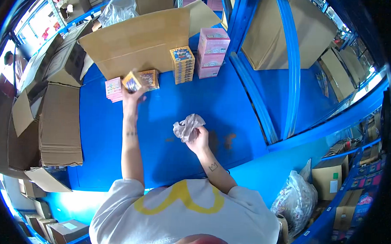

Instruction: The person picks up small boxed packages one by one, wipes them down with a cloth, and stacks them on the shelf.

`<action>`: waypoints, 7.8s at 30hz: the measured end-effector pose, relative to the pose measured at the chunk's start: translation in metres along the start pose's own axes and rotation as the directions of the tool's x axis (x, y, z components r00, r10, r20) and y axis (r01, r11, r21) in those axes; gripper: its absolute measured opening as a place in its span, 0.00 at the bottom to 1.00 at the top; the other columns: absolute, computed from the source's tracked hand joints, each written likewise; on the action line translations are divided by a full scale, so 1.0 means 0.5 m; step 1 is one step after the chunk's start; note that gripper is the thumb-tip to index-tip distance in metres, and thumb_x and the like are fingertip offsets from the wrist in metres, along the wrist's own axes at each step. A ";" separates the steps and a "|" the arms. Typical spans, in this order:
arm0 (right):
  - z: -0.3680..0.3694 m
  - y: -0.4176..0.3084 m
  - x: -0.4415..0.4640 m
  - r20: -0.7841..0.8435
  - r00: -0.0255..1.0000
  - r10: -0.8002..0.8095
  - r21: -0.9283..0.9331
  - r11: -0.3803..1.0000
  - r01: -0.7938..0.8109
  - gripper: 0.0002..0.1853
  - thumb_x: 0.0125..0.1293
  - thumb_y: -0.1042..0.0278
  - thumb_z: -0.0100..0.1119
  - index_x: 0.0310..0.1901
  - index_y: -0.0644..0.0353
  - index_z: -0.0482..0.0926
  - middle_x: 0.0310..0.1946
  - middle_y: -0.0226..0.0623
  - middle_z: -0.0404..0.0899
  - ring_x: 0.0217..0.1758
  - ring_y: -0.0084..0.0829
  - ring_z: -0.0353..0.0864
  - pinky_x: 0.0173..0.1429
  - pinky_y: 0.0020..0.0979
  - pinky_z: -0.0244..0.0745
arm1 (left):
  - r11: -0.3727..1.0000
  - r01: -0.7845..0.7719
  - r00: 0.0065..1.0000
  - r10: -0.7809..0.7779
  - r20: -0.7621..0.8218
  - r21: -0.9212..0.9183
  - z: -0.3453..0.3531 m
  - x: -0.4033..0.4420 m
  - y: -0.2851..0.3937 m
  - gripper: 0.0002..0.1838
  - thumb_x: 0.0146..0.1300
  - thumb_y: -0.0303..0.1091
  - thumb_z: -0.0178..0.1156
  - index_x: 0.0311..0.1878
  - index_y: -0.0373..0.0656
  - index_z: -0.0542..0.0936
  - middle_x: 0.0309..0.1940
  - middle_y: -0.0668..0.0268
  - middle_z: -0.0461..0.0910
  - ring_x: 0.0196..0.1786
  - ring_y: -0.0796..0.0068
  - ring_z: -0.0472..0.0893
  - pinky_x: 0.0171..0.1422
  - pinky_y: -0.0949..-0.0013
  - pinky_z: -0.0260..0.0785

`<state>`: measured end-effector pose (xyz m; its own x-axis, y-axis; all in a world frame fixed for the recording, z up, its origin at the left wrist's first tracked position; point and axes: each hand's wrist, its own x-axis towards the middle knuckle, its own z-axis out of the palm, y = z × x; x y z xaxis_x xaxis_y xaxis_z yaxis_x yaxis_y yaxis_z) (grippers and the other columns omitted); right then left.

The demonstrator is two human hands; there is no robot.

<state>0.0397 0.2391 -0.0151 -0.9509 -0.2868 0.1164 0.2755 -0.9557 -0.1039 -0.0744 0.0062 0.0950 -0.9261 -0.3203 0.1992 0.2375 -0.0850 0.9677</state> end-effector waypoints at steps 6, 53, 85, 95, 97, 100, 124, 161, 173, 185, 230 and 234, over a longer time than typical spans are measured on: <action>0.031 0.005 -0.005 -0.174 0.983 -0.066 -0.089 0.995 0.051 0.19 0.65 0.72 0.47 0.58 0.59 0.74 0.55 0.46 0.78 0.56 0.42 0.79 0.62 0.42 0.74 | 0.722 0.417 0.908 -0.353 0.225 -0.552 -0.035 -0.120 -0.132 0.29 0.65 0.35 0.63 0.65 0.37 0.66 0.54 0.52 0.78 0.56 0.55 0.82 0.48 0.56 0.83; 0.102 0.130 0.118 0.649 0.757 0.070 -0.629 -0.509 0.587 0.26 0.51 0.86 0.61 0.54 0.58 0.84 0.57 0.40 0.82 0.58 0.38 0.82 0.60 0.34 0.81 | 0.199 0.571 0.820 -0.114 0.560 -0.796 0.045 -0.178 -0.144 0.32 0.75 0.61 0.42 0.72 0.49 0.63 0.64 0.55 0.73 0.59 0.58 0.79 0.62 0.56 0.74; 0.125 0.141 0.075 0.641 0.767 -0.028 -0.628 -0.594 0.503 0.21 0.55 0.86 0.61 0.52 0.63 0.83 0.58 0.46 0.80 0.60 0.45 0.81 0.62 0.38 0.80 | 0.243 0.553 0.833 -0.179 0.523 -0.797 0.041 -0.207 -0.101 0.30 0.77 0.58 0.39 0.72 0.49 0.66 0.60 0.49 0.75 0.55 0.55 0.81 0.57 0.55 0.78; 0.109 0.126 0.087 0.630 0.772 -0.084 -0.681 -0.539 0.496 0.23 0.54 0.89 0.59 0.53 0.65 0.82 0.57 0.46 0.80 0.58 0.42 0.82 0.60 0.37 0.80 | 0.202 0.562 0.824 -0.225 0.521 -0.802 0.046 -0.196 -0.108 0.33 0.75 0.60 0.41 0.71 0.46 0.65 0.58 0.48 0.75 0.55 0.54 0.81 0.52 0.55 0.80; 0.111 0.155 0.045 0.581 0.813 -0.027 -0.776 -0.321 0.543 0.24 0.54 0.90 0.57 0.54 0.66 0.81 0.57 0.46 0.81 0.57 0.40 0.82 0.58 0.33 0.80 | 0.241 0.578 0.814 -0.231 0.533 -0.779 0.046 -0.208 -0.105 0.33 0.75 0.61 0.41 0.71 0.46 0.65 0.57 0.49 0.76 0.55 0.54 0.81 0.52 0.56 0.80; 0.132 0.137 0.020 0.360 0.932 -0.043 -0.925 0.111 0.363 0.24 0.56 0.89 0.53 0.56 0.66 0.80 0.57 0.43 0.81 0.55 0.36 0.83 0.53 0.28 0.80 | 0.377 0.575 0.817 -0.316 0.483 -0.726 0.031 -0.198 -0.106 0.33 0.74 0.62 0.44 0.69 0.46 0.68 0.54 0.52 0.77 0.50 0.59 0.82 0.48 0.59 0.80; 0.215 0.038 0.103 0.644 0.725 0.242 -0.499 -0.585 0.639 0.13 0.56 0.83 0.63 0.44 0.62 0.84 0.50 0.38 0.82 0.55 0.39 0.80 0.62 0.39 0.78 | 0.607 0.638 0.770 -0.515 0.376 -0.474 0.018 -0.200 -0.133 0.21 0.74 0.47 0.56 0.55 0.37 0.76 0.37 0.63 0.81 0.33 0.78 0.79 0.37 0.74 0.75; 0.156 0.126 0.114 0.525 0.850 0.054 -0.744 -0.455 0.489 0.21 0.56 0.85 0.58 0.54 0.63 0.82 0.58 0.45 0.79 0.57 0.48 0.82 0.59 0.37 0.81 | -0.908 0.270 0.831 0.051 0.554 -0.321 0.056 -0.229 -0.170 0.32 0.77 0.56 0.40 0.72 0.41 0.64 0.63 0.42 0.71 0.62 0.49 0.76 0.65 0.53 0.72; 0.167 0.152 0.028 0.524 0.852 -0.002 -0.852 0.017 0.524 0.23 0.59 0.86 0.54 0.57 0.63 0.81 0.54 0.43 0.82 0.41 0.28 0.84 0.37 0.24 0.78 | 0.241 0.634 0.774 -0.215 0.596 -0.735 0.012 -0.189 -0.122 0.35 0.75 0.60 0.44 0.72 0.43 0.63 0.63 0.47 0.73 0.57 0.56 0.79 0.57 0.58 0.76; 0.189 0.086 0.111 0.462 0.866 -0.192 -0.886 -0.122 0.447 0.21 0.62 0.84 0.53 0.56 0.63 0.81 0.49 0.39 0.83 0.38 0.25 0.79 0.41 0.23 0.77 | 0.479 0.586 0.796 -0.490 0.355 -0.654 0.022 -0.195 -0.157 0.31 0.77 0.61 0.36 0.60 0.43 0.73 0.50 0.58 0.80 0.45 0.70 0.82 0.46 0.72 0.77; 0.070 -0.026 0.022 -0.378 0.924 -0.064 -0.519 0.841 -0.154 0.16 0.71 0.76 0.42 0.56 0.64 0.75 0.46 0.44 0.83 0.40 0.27 0.83 0.41 0.23 0.78 | 0.966 0.000 0.972 0.061 0.226 -0.260 0.036 -0.218 -0.108 0.20 0.63 0.19 0.62 0.58 0.35 0.71 0.43 0.57 0.84 0.41 0.70 0.85 0.46 0.72 0.79; 0.148 -0.069 0.033 -0.479 0.858 -0.184 -0.441 0.896 -0.054 0.16 0.72 0.75 0.43 0.56 0.66 0.76 0.48 0.45 0.83 0.42 0.31 0.85 0.45 0.26 0.81 | 0.990 -0.142 0.966 0.133 0.220 0.024 0.030 -0.216 -0.105 0.19 0.60 0.18 0.64 0.54 0.36 0.74 0.42 0.58 0.85 0.40 0.69 0.86 0.44 0.71 0.79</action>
<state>0.0250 0.2622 0.0633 -0.9343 -0.0379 -0.3545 0.2358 -0.8115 -0.5347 0.0089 0.0594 0.0250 -0.9279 -0.1134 0.3551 0.3590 -0.0161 0.9332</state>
